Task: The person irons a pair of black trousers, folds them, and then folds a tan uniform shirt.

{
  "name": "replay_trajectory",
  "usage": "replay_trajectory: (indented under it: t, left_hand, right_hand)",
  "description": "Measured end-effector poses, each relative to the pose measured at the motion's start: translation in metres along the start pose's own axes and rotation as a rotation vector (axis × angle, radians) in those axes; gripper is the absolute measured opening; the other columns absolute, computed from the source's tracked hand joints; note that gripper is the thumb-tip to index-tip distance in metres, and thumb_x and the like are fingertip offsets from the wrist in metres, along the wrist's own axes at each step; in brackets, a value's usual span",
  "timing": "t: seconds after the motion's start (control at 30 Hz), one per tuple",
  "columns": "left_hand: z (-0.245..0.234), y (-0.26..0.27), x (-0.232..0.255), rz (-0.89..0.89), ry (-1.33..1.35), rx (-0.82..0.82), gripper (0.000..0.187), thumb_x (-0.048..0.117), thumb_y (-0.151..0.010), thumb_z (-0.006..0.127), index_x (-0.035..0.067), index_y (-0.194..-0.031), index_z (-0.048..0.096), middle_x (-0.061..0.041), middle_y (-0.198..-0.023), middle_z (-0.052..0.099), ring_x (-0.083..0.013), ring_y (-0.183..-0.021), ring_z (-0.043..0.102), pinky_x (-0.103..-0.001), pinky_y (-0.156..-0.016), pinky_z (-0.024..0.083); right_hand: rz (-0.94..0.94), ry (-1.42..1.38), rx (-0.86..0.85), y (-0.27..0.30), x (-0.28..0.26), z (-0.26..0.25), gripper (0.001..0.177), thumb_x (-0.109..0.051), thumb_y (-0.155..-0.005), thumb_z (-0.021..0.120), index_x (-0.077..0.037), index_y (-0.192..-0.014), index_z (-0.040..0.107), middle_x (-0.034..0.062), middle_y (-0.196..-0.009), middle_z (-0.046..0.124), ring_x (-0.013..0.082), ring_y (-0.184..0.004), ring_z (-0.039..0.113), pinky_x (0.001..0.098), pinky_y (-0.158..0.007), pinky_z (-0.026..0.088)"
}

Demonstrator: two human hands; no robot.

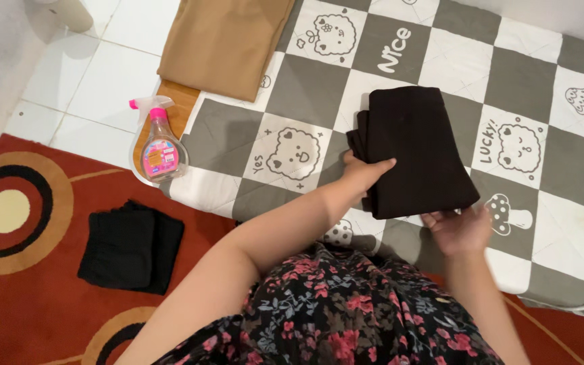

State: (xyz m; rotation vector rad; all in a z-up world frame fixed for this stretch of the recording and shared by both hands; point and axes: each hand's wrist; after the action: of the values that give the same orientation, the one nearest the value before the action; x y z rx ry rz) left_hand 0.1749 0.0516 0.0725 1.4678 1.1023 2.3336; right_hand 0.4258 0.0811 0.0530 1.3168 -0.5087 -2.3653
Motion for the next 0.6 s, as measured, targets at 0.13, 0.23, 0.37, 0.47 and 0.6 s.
replay_trajectory:
  t: [0.13,0.23,0.37,0.47,0.6]
  left_hand:
    - [0.016,-0.018,-0.005,0.096,-0.108,0.045,0.107,0.024,-0.075,0.085,-0.004,-0.150,0.013,-0.026,-0.139,0.053,-0.0341,-0.121,0.064,-0.039,-0.097,0.058]
    - [0.022,-0.037,0.003,0.123,-0.083,0.084,0.112,0.015,-0.078,0.081,-0.003,-0.155,0.001,-0.027,-0.142,0.050,-0.0357,-0.122,0.062,-0.040,-0.097,0.057]
    - [0.022,-0.057,0.065,0.246,0.086,-0.069,0.076,0.009,-0.076,0.077,-0.011,-0.139,0.038,-0.028,-0.123,0.065,-0.0375,-0.102,0.073,-0.044,-0.079,0.066]
    - [0.021,-0.066,0.128,0.326,0.101,-0.215,0.071,0.014,-0.079,0.074,-0.004,-0.140,0.042,-0.024,-0.120,0.067,-0.0340,-0.099,0.074,-0.045,-0.078,0.066]
    - [0.031,-0.100,0.197,0.702,0.083,-0.339,0.071,0.016,-0.084,0.076,-0.003,-0.145,0.044,-0.022,-0.128,0.067,-0.0308,-0.111,0.071,-0.041,-0.094,0.062]
  right_hand:
    - [0.182,-0.102,0.044,-0.028,-0.034,-0.003,0.070,-0.051,-0.094,0.050,0.003,-0.138,0.055,0.0203,-0.128,0.070,0.0338,-0.111,0.069,0.0469,-0.092,0.056]
    - [0.229,-0.001,0.034,-0.059,-0.043,-0.002,0.039,-0.031,-0.110,0.066,-0.006,-0.138,0.057,0.0081,-0.127,0.068,0.0228,-0.107,0.069,0.0343,-0.085,0.059]
    - [0.157,0.161,0.035,-0.095,-0.084,0.029,0.030,-0.023,-0.106,0.060,-0.006,-0.130,0.058,0.0092,-0.122,0.069,0.0234,-0.102,0.068,0.0349,-0.078,0.061]
    - [-0.042,0.232,-0.090,-0.108,-0.119,0.080,0.030,-0.020,-0.109,0.059,-0.010,-0.138,0.057,0.0076,-0.125,0.067,0.0229,-0.101,0.065,0.0335,-0.074,0.052]
    - [-0.327,0.000,-0.394,-0.106,-0.148,0.150,0.040,-0.003,-0.110,0.047,-0.001,-0.150,0.049,0.0139,-0.146,0.063,0.0287,-0.135,0.065,0.0424,-0.115,0.050]
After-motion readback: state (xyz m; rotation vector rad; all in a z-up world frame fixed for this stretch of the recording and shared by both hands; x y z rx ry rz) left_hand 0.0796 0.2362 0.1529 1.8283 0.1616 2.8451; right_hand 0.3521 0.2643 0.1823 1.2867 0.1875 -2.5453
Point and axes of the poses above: each hand's wrist, its own y-axis away from the middle knuckle, its own z-axis out of the palm, x = y × z
